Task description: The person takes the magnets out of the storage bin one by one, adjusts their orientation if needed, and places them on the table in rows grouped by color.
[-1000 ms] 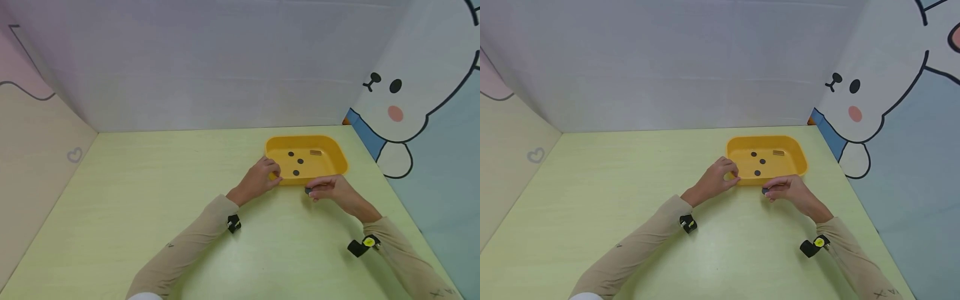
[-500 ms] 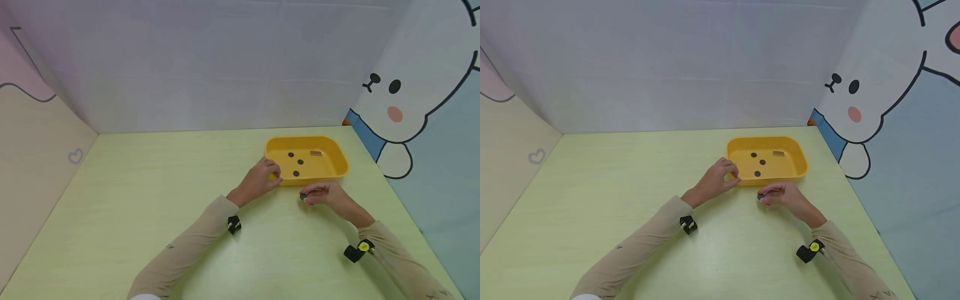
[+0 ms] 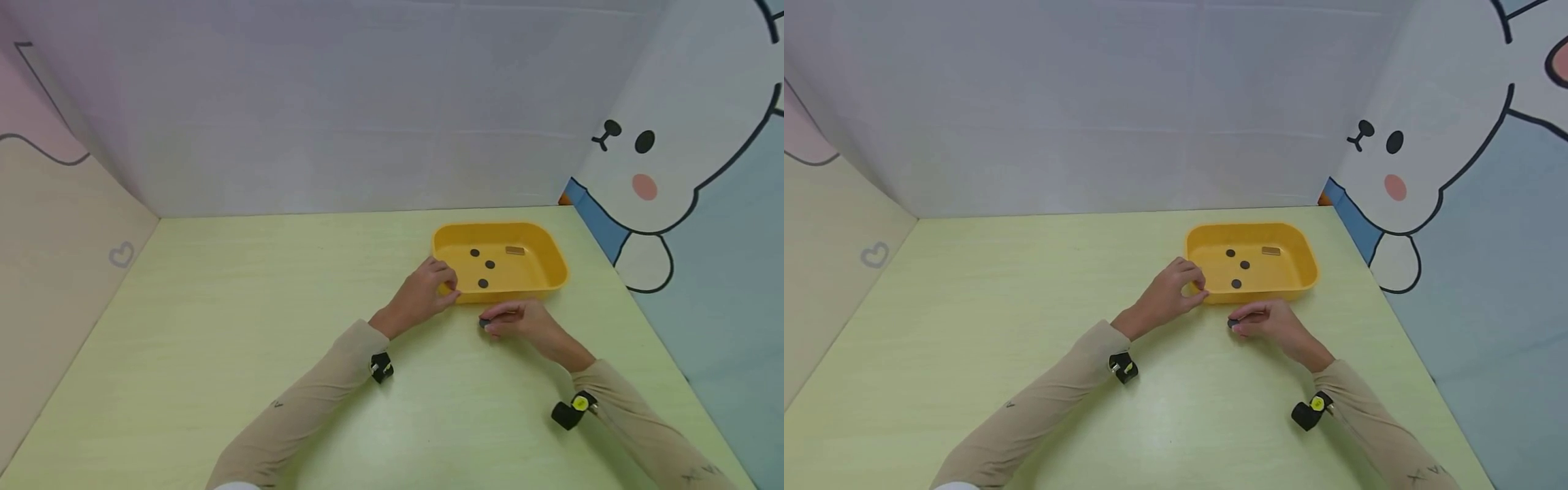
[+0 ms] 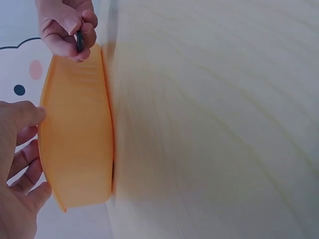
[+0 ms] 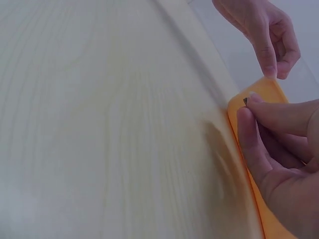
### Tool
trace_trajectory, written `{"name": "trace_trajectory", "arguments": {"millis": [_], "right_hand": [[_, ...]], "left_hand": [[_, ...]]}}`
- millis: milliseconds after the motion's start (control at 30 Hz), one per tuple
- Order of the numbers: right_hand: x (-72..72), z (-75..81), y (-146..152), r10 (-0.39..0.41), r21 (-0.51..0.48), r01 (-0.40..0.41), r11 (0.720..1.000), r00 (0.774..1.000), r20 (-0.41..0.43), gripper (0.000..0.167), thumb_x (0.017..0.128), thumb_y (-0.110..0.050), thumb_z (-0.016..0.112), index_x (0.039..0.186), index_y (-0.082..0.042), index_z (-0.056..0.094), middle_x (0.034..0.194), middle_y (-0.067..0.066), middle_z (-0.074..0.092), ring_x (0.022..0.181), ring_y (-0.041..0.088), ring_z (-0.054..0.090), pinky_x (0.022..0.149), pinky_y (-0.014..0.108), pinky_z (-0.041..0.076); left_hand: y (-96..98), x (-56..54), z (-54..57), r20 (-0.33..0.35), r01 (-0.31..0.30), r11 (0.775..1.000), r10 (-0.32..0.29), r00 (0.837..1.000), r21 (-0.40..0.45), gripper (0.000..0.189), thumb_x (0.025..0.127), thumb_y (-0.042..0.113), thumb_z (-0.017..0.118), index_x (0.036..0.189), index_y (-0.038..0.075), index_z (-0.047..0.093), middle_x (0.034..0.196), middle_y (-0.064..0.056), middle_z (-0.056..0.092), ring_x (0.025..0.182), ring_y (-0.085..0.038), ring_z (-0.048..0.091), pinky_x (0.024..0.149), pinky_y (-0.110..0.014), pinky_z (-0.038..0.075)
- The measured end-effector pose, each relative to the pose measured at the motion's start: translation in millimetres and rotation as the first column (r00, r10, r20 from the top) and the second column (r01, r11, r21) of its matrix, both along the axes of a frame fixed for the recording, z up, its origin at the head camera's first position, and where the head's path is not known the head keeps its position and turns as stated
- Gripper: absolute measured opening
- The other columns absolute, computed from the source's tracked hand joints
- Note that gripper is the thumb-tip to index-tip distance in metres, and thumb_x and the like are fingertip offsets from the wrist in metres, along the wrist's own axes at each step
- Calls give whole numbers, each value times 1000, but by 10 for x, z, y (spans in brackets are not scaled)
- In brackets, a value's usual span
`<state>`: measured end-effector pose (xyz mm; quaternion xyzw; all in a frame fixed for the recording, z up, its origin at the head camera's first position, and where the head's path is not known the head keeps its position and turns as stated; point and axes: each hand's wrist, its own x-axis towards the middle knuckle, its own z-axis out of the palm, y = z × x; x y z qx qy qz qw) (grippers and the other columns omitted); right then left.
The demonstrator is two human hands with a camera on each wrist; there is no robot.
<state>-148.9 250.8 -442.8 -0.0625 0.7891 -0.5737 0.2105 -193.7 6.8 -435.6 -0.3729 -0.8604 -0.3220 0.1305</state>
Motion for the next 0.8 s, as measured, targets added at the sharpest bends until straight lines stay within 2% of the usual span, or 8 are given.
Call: {"name": "trace_trajectory", "arguments": {"millis": [233, 433, 667, 800], "right_hand": [[-15, -22, -99, -12, -5, 12, 1000, 1000, -18, 33, 82, -8, 72, 108, 11, 64, 100, 18, 69, 83, 16, 68, 73, 31, 54], [-39, -95, -145, -24, 39, 26, 999, 999, -38, 28, 81, -7, 73, 104, 7, 68, 97, 16, 70, 79, 16, 68, 70, 28, 54], [-33, -141, -209, 10, 105, 5, 994, 989, -145, 23, 80, -9, 75, 99, 3, 71, 95, 14, 70, 78, 19, 68, 69, 26, 54], [-17, -163, -235, 7, 135, 17, 991, 985, -171, 21, 79, -8, 76, 96, 2, 71, 91, 12, 70, 75, 18, 67, 67, 25, 54]], "left_hand": [[-3, -13, -26, -13, 4, 1000, -4, 1000, 11, 13, 85, 18, 70, 80, 13, 61, 87, 3, 59, 88, -14, 47, 78, -23, 43], [6, -41, -58, -24, 11, 1000, -11, 1000, 6, 12, 86, 19, 70, 80, 13, 60, 87, 3, 59, 87, -13, 46, 78, -22, 42], [-6, -43, -60, -27, 10, 999, -9, 1000, 33, 12, 85, 18, 71, 80, 12, 61, 88, 2, 60, 88, -14, 47, 79, -24, 43], [3, -40, -96, -30, 11, 999, -9, 1000, 42, 11, 85, 18, 71, 81, 12, 62, 88, 3, 60, 88, -14, 48, 80, -23, 42]]}}
